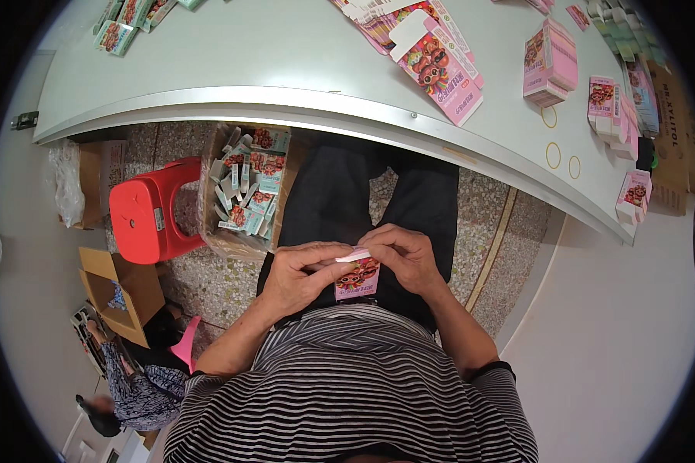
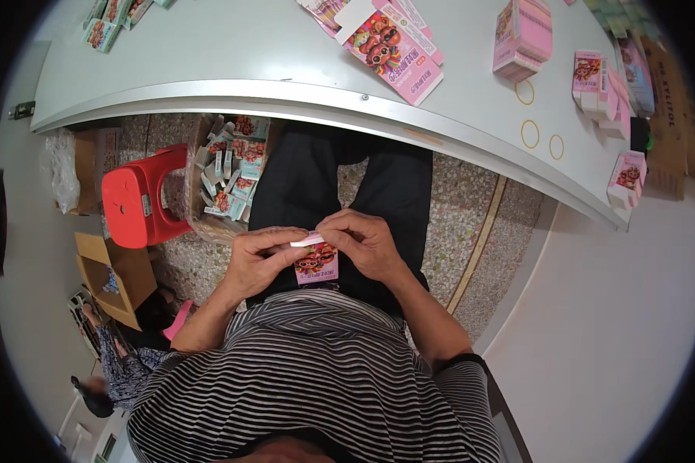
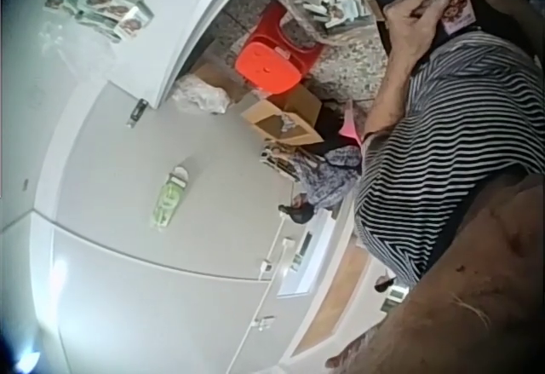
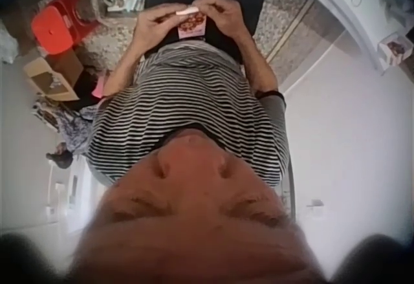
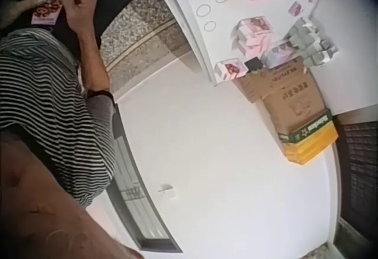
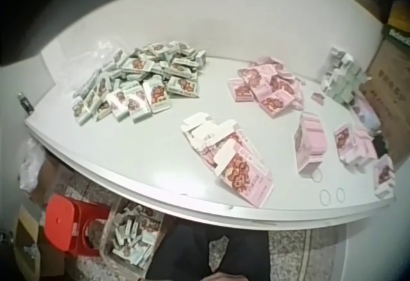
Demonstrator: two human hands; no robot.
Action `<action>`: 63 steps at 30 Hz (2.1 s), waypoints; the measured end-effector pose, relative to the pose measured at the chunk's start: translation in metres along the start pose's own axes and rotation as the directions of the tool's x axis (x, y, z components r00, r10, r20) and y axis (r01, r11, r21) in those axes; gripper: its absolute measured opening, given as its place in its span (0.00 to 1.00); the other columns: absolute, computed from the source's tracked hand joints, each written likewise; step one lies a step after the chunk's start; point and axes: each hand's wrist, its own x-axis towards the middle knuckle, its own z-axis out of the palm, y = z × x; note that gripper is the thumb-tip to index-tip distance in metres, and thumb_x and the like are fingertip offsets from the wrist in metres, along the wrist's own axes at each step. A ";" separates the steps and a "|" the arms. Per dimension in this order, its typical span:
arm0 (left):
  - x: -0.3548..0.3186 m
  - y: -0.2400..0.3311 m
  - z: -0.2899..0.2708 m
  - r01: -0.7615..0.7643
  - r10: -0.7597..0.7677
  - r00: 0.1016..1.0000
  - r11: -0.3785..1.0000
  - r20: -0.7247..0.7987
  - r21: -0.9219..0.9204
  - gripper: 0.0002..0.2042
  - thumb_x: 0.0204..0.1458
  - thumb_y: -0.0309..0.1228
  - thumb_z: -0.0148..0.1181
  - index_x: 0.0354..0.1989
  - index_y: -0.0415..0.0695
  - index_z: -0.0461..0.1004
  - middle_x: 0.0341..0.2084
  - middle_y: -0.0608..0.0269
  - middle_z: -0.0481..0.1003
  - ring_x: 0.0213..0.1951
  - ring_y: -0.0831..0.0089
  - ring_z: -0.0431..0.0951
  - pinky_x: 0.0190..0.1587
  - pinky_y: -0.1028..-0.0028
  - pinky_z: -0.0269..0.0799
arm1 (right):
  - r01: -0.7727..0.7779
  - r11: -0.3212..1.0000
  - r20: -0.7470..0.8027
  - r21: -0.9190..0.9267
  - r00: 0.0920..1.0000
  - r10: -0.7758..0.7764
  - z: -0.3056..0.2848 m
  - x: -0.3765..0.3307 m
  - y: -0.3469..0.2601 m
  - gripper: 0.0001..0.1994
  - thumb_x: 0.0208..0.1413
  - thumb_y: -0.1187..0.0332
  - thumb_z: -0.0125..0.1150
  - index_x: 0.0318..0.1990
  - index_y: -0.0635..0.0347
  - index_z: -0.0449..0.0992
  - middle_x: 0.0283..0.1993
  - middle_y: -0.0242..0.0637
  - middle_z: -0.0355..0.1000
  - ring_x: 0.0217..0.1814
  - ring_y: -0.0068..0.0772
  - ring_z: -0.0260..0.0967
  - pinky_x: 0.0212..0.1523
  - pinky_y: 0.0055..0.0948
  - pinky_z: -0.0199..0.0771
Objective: Manually folding and assembling small decorative boxes at a table.
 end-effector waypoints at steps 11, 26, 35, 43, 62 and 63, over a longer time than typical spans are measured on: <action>0.003 -0.002 0.001 0.149 -0.167 0.985 0.946 -0.036 -0.289 0.09 0.53 0.20 0.64 0.42 0.34 0.80 0.32 0.61 0.81 0.33 0.82 0.77 0.39 0.81 0.74 | -0.129 0.957 0.019 0.258 0.992 0.128 0.005 0.004 -0.007 0.06 0.59 0.78 0.61 0.43 0.68 0.79 0.41 0.37 0.76 0.38 0.20 0.74 0.39 0.20 0.75; -0.003 0.000 0.003 0.192 -0.229 0.969 0.933 -0.089 -0.304 0.07 0.53 0.19 0.61 0.39 0.35 0.81 0.28 0.64 0.80 0.31 0.84 0.76 0.37 0.83 0.71 | -0.133 0.959 -0.021 0.250 0.990 0.143 0.014 0.004 -0.012 0.04 0.56 0.78 0.62 0.38 0.68 0.80 0.37 0.37 0.76 0.35 0.20 0.73 0.37 0.20 0.73; -0.003 0.004 0.001 0.182 -0.217 0.973 0.932 -0.079 -0.314 0.07 0.57 0.21 0.60 0.42 0.35 0.80 0.30 0.65 0.80 0.31 0.86 0.74 0.35 0.84 0.69 | -0.108 0.968 -0.025 0.226 0.993 0.116 0.014 0.005 -0.012 0.04 0.57 0.79 0.61 0.38 0.68 0.80 0.37 0.37 0.75 0.34 0.19 0.72 0.35 0.19 0.72; -0.007 -0.005 -0.003 0.140 -0.153 0.987 0.970 -0.054 -0.199 0.08 0.59 0.23 0.59 0.44 0.35 0.79 0.32 0.65 0.80 0.31 0.86 0.74 0.36 0.83 0.71 | -0.089 0.979 -0.018 0.184 0.995 0.094 0.011 0.004 -0.005 0.04 0.57 0.79 0.62 0.38 0.67 0.80 0.37 0.36 0.76 0.34 0.17 0.71 0.34 0.18 0.71; 0.011 -0.008 -0.013 -0.148 0.125 0.972 0.984 -0.201 -0.101 0.06 0.53 0.19 0.64 0.39 0.33 0.81 0.38 0.52 0.81 0.40 0.71 0.80 0.45 0.76 0.76 | -0.150 0.940 0.130 -0.306 0.972 0.198 0.001 0.033 -0.057 0.22 0.51 0.71 0.71 0.55 0.60 0.75 0.33 0.35 0.77 0.29 0.20 0.72 0.31 0.21 0.72; 0.017 -0.003 -0.012 -0.163 0.131 0.962 0.980 -0.240 -0.118 0.07 0.53 0.20 0.64 0.40 0.33 0.81 0.38 0.52 0.81 0.41 0.71 0.80 0.46 0.75 0.75 | -0.146 0.932 0.160 -0.330 0.965 0.208 -0.004 0.043 -0.067 0.24 0.51 0.71 0.71 0.56 0.60 0.74 0.34 0.35 0.77 0.28 0.16 0.71 0.30 0.19 0.71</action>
